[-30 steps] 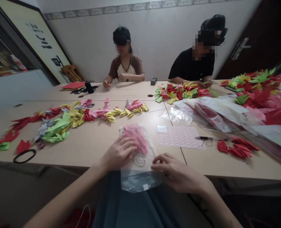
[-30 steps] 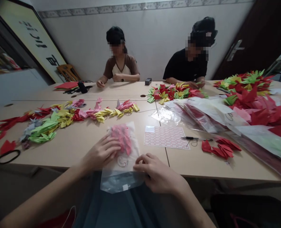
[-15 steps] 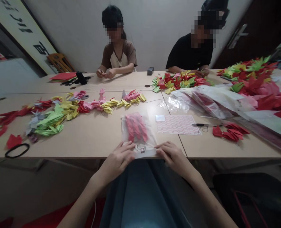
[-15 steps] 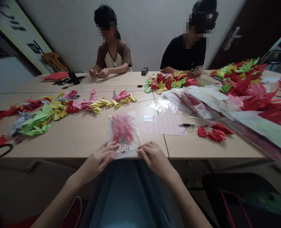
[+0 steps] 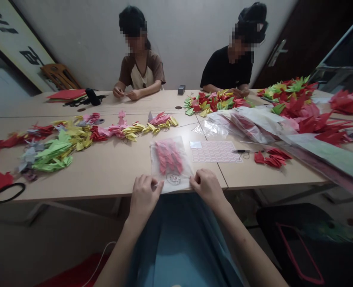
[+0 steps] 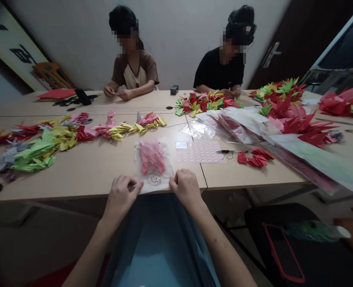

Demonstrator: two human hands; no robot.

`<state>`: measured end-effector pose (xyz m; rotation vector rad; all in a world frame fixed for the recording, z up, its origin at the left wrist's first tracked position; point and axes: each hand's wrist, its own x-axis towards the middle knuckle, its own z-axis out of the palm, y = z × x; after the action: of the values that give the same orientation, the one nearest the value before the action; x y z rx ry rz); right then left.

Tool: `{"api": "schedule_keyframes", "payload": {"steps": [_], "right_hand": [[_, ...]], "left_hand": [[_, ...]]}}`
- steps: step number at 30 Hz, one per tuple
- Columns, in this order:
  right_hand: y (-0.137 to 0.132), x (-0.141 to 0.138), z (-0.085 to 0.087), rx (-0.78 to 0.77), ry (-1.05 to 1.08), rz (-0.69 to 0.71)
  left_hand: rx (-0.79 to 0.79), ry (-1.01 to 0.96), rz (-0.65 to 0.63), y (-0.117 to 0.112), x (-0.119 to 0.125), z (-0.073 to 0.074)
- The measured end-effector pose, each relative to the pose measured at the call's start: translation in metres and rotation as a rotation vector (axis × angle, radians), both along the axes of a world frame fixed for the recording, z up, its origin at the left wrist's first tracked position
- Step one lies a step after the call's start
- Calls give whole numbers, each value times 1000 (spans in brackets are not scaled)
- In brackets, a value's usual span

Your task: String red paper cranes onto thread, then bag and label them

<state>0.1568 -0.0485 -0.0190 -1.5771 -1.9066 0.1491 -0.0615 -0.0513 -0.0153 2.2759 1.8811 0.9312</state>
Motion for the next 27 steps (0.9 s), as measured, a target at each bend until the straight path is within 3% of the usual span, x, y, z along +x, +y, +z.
{"api": "schedule_keyframes", "payload": {"steps": [4,8,11,14,19,21,24,25,27], "right_hand": [[-4,0,-1,37,-22,5],[-9,-2,0,79,-64,55],[-12,-6,2,99,-89,56],[-9,-3,3,83,-96,68],[8,29,3,129,-244,-12],[13,45,1,106,-337,-29],[8,59,-2,76,-395,37],[4,61,-2,89,-397,57],[-8,62,-3,145,-393,113]], "left_hand": [[-24,-14,27,-2,-7,0],[-107,77,67,7,-10,10],[-221,192,96,24,-14,21],[-297,244,44,48,-25,29],[-359,258,-92,85,-46,43],[-299,313,-76,89,-46,52],[-62,363,-45,77,-28,58],[21,351,-69,71,-18,56],[148,306,-233,58,4,48]]}}
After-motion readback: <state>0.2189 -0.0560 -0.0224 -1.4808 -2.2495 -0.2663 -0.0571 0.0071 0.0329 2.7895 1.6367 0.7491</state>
